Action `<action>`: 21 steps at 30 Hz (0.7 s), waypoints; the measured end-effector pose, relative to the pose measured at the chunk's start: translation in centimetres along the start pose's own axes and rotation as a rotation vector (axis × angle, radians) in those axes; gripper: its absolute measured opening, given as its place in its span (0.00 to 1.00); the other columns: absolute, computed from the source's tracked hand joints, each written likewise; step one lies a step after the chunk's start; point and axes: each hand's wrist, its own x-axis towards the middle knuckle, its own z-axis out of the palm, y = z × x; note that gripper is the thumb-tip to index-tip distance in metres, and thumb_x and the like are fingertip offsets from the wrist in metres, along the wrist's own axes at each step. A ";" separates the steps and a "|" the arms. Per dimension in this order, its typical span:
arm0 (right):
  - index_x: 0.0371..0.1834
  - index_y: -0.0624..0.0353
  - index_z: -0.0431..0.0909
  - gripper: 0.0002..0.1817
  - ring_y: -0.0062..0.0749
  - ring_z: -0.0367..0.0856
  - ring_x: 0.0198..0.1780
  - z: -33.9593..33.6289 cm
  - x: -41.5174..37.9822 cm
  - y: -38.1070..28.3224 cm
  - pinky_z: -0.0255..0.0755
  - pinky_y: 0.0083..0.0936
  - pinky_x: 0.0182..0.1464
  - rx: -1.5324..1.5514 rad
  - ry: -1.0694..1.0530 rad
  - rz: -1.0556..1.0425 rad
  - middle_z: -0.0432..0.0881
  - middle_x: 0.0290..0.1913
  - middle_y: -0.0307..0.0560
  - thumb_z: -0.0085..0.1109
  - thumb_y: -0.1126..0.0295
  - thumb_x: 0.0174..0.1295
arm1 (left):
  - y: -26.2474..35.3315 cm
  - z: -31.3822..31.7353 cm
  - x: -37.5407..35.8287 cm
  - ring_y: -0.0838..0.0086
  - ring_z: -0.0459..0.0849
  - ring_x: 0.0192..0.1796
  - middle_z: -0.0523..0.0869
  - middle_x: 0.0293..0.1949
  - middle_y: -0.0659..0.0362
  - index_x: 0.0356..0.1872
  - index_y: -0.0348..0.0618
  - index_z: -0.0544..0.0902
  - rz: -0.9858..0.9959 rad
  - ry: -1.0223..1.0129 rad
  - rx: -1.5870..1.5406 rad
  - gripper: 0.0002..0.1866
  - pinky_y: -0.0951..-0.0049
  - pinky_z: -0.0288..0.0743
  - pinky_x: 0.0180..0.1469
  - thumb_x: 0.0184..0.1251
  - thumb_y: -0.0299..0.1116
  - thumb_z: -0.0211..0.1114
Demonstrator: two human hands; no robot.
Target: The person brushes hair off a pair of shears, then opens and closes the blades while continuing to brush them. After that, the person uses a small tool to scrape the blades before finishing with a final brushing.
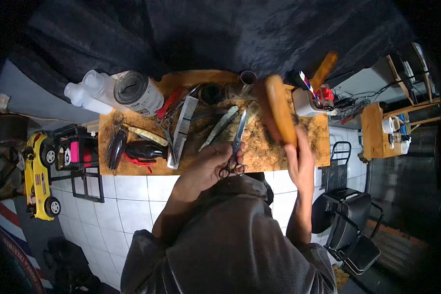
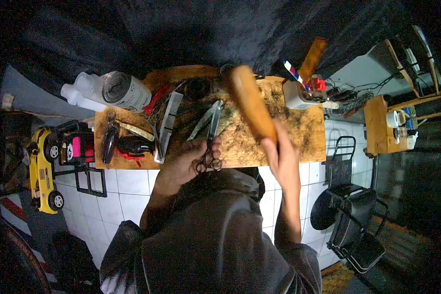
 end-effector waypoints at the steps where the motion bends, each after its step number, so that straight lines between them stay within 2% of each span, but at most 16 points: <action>1: 0.61 0.67 0.72 0.26 0.48 0.86 0.44 0.3 -1.0 0.0 0.78 0.35 0.46 0.041 -0.042 -0.068 0.85 0.43 0.61 0.63 0.64 0.64 | 0.1 -0.3 0.2 0.80 0.82 0.40 0.83 0.41 0.61 0.60 0.35 0.74 0.016 -0.016 0.003 0.21 0.78 0.80 0.43 0.74 0.40 0.58; 3: 0.58 0.64 0.77 0.26 0.44 0.86 0.43 0.3 -2.3 -1.1 0.78 0.34 0.47 0.032 -0.202 -0.341 0.85 0.42 0.59 0.68 0.62 0.59 | 0.5 -0.6 0.8 0.78 0.82 0.41 0.82 0.42 0.62 0.64 0.36 0.71 0.034 0.008 -0.006 0.24 0.76 0.80 0.44 0.73 0.38 0.59; 4: 0.56 0.62 0.79 0.27 0.44 0.86 0.41 0.1 -2.4 -2.2 0.79 0.34 0.46 0.056 -0.310 -0.334 0.85 0.41 0.58 0.70 0.60 0.57 | 0.9 -0.5 1.2 0.77 0.82 0.42 0.82 0.42 0.63 0.66 0.36 0.70 0.045 0.018 -0.009 0.25 0.75 0.79 0.45 0.73 0.37 0.59; 5: 0.55 0.61 0.80 0.27 0.43 0.86 0.38 0.0 -2.5 -3.3 0.79 0.34 0.45 0.081 -0.424 -0.321 0.86 0.41 0.57 0.72 0.58 0.54 | 2.1 0.8 1.4 0.76 0.81 0.43 0.81 0.43 0.62 0.66 0.36 0.70 0.041 -0.075 -0.012 0.25 0.75 0.79 0.45 0.72 0.37 0.60; 6: 0.54 0.59 0.82 0.28 0.43 0.86 0.36 0.5 -2.3 -3.5 0.79 0.35 0.42 0.035 -0.386 -0.351 0.86 0.39 0.56 0.72 0.56 0.53 | 1.8 0.2 1.7 0.76 0.80 0.44 0.80 0.42 0.62 0.65 0.37 0.71 0.039 -0.053 -0.001 0.24 0.73 0.80 0.46 0.72 0.36 0.60; 9: 0.54 0.65 0.80 0.26 0.44 0.85 0.38 1.3 -0.4 -1.4 0.76 0.31 0.42 -0.022 -0.182 -0.267 0.85 0.42 0.58 0.73 0.66 0.53 | 2.2 -0.5 1.3 0.75 0.78 0.44 0.78 0.41 0.62 0.63 0.37 0.71 -0.038 0.033 0.140 0.22 0.69 0.80 0.50 0.72 0.34 0.60; 10: 0.56 0.68 0.78 0.25 0.42 0.86 0.41 1.0 -0.1 -1.6 0.76 0.30 0.44 -0.093 -0.131 -0.108 0.85 0.42 0.59 0.71 0.67 0.56 | 2.8 0.3 1.3 0.80 0.80 0.38 0.80 0.39 0.62 0.57 0.37 0.76 -0.052 -0.023 0.061 0.17 0.82 0.77 0.40 0.73 0.36 0.59; 11: 0.55 0.71 0.78 0.23 0.42 0.86 0.43 1.4 0.8 -1.9 0.76 0.31 0.47 -0.130 0.035 -0.152 0.85 0.43 0.61 0.68 0.69 0.58 | 2.8 0.4 1.3 0.81 0.80 0.38 0.79 0.39 0.62 0.57 0.37 0.76 -0.073 -0.015 0.055 0.17 0.83 0.76 0.40 0.73 0.36 0.59; 13: 0.56 0.69 0.79 0.23 0.45 0.85 0.36 1.5 2.3 -2.2 0.77 0.37 0.41 -0.201 0.235 -0.084 0.85 0.39 0.62 0.68 0.67 0.59 | 2.7 0.4 1.1 0.83 0.79 0.37 0.79 0.39 0.62 0.56 0.37 0.77 -0.115 0.003 0.045 0.16 0.84 0.76 0.40 0.73 0.36 0.60; 14: 0.54 0.71 0.79 0.22 0.39 0.85 0.47 1.1 2.4 -2.9 0.75 0.30 0.51 -0.090 0.194 0.049 0.85 0.47 0.62 0.68 0.70 0.59 | 2.7 0.6 1.2 0.83 0.78 0.38 0.79 0.38 0.63 0.59 0.37 0.75 -0.099 -0.030 0.033 0.19 0.83 0.76 0.40 0.73 0.35 0.60; 17: 0.54 0.70 0.79 0.23 0.37 0.85 0.47 0.3 0.2 -1.4 0.75 0.28 0.53 0.184 -0.141 -0.093 0.85 0.48 0.57 0.71 0.71 0.56 | 3.1 0.5 1.3 0.83 0.78 0.39 0.78 0.39 0.64 0.64 0.37 0.71 -0.037 -0.020 0.121 0.23 0.83 0.76 0.41 0.73 0.35 0.60; 18: 0.53 0.67 0.81 0.25 0.35 0.85 0.47 0.5 -0.5 -1.9 0.75 0.26 0.53 0.291 -0.323 -0.081 0.86 0.47 0.53 0.75 0.71 0.52 | 3.2 1.1 1.9 0.84 0.78 0.38 0.78 0.39 0.65 0.65 0.38 0.71 -0.038 0.024 0.015 0.23 0.82 0.75 0.41 0.73 0.34 0.60; 19: 0.53 0.66 0.81 0.27 0.34 0.85 0.46 0.4 0.0 -2.8 0.75 0.26 0.52 0.194 -0.404 -0.293 0.87 0.46 0.52 0.77 0.70 0.48 | 3.2 1.5 2.5 0.85 0.78 0.38 0.78 0.39 0.65 0.65 0.38 0.70 -0.039 0.066 -0.091 0.23 0.82 0.75 0.41 0.74 0.34 0.59; 20: 0.53 0.66 0.81 0.27 0.33 0.85 0.45 0.6 -0.1 -2.9 0.76 0.26 0.50 0.095 -0.383 -0.269 0.87 0.45 0.52 0.77 0.70 0.48 | 3.1 1.2 2.6 0.84 0.77 0.40 0.78 0.40 0.64 0.64 0.39 0.72 0.008 -0.002 -0.078 0.21 0.82 0.74 0.42 0.75 0.34 0.58; 21: 0.53 0.66 0.81 0.27 0.33 0.85 0.45 0.8 -0.1 -2.9 0.76 0.27 0.49 -0.004 -0.361 -0.245 0.87 0.44 0.52 0.78 0.70 0.48 | 3.5 0.9 2.3 0.82 0.77 0.40 0.78 0.40 0.63 0.64 0.38 0.73 -0.019 0.024 0.042 0.20 0.79 0.75 0.43 0.75 0.34 0.57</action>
